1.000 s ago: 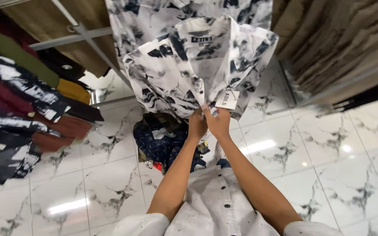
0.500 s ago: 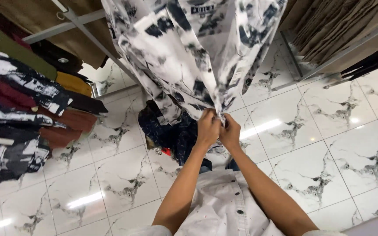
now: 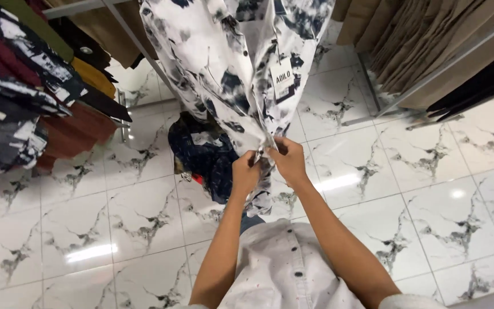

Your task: The person holds a white and black patterned shirt on a hanger and buttons it up from the bottom to the top. The person then adjusts the collar and sleeves of the shirt.

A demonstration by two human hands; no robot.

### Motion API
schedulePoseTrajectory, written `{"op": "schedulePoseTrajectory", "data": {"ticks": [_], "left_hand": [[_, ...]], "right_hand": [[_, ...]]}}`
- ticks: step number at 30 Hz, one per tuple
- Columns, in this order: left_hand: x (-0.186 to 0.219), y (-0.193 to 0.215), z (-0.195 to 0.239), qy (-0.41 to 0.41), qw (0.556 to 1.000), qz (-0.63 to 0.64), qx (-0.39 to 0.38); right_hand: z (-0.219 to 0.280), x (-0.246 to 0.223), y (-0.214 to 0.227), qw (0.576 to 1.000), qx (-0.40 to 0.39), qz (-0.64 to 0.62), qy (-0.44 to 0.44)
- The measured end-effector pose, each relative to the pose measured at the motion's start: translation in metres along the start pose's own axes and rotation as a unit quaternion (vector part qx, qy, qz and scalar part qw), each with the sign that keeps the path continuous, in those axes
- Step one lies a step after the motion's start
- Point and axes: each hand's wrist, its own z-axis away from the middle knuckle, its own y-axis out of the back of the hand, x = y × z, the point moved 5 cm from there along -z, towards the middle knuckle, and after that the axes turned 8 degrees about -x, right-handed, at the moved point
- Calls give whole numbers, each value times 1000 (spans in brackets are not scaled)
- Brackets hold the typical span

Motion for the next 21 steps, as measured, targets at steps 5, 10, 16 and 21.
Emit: {"op": "schedulePoseTrajectory", "data": {"ticks": [5,10,16,21], "left_hand": [[-24,-13,30,-4,999,-18,36],[-31,-14,62,-10,994,-71,80],[-70,-23,96,-21,989,-133,65],[-67,-23,125,-119,985,-95,81]], "right_hand": [[9,81,11,1000,-9,11,-26],[40,110,12,998,6,61,-11],[86,105,8,995,-8,102,-19],[115,105,-1,991,-46,106,-68]]}}
